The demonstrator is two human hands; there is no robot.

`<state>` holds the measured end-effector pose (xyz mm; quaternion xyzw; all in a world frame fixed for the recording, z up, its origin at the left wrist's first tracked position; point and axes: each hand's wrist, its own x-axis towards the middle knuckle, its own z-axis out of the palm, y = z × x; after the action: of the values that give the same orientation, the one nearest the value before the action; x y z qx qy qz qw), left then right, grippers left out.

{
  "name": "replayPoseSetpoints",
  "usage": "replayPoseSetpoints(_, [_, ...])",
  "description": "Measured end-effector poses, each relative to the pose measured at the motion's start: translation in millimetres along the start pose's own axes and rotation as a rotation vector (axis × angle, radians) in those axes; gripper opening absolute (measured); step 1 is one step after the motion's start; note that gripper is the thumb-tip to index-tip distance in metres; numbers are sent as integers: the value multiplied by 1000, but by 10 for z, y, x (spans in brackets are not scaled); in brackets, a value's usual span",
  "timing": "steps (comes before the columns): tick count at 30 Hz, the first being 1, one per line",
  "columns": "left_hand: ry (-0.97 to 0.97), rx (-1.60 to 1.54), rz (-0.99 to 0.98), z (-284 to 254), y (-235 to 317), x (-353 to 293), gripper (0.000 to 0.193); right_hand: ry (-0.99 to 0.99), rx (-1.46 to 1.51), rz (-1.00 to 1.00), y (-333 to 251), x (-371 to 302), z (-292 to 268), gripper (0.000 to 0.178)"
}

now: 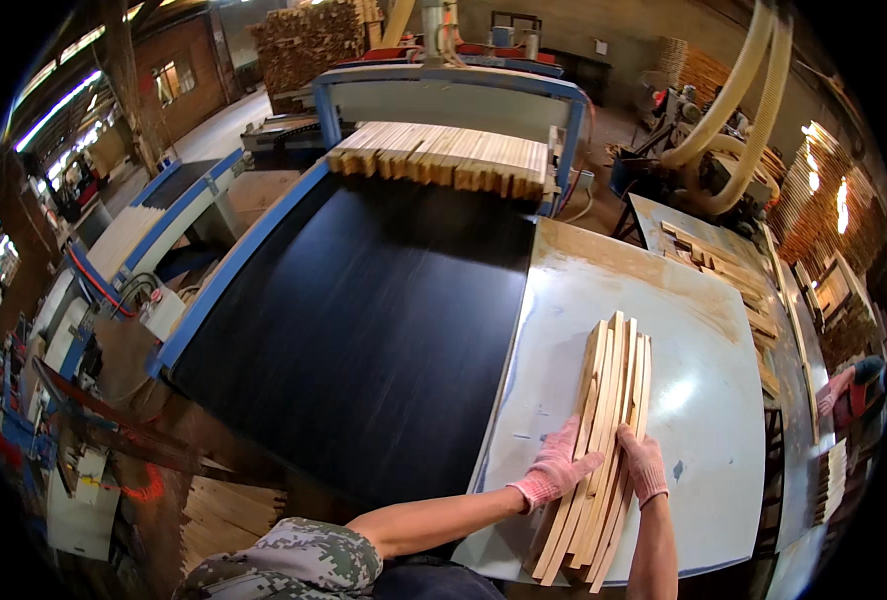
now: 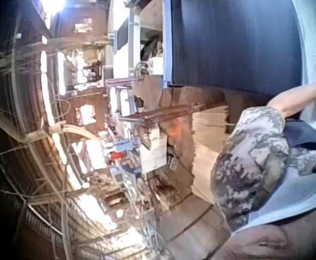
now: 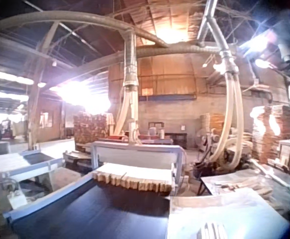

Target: The person picks up stacks of wooden planks from the floor and places them onto a conveyor belt. They repeatedly lift bundles of wood, align them, and arrange them on the belt while another worker is visible in the background.

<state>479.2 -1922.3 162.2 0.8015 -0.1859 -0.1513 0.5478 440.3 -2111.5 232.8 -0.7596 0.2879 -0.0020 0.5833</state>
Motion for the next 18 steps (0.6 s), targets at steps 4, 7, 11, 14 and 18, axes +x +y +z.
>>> replayPoseSetpoints(4, [-12, -90, -123, -434, 49, -72, 114, 31, -65, -51, -20, 8, 389, 52])
replayPoseSetpoints(7, [95, -71, 15, -957, -332, -60, 106, 5, -97, -77, -371, -97, 1062, 41])
replayPoseSetpoints(11, [17, -199, 107, -2275, -372, -260, 81, -134, -347, 202, -1075, -233, 2061, 53])
replayPoseSetpoints(14, [18, -748, 29, -3318, -587, -308, 71, -245, -304, -28, -1561, -88, 3082, 66])
replayPoseSetpoints(18, [63, -656, 107, -4432, -1442, -259, 92, -218, -396, -191, -1701, 52, 4233, 83])
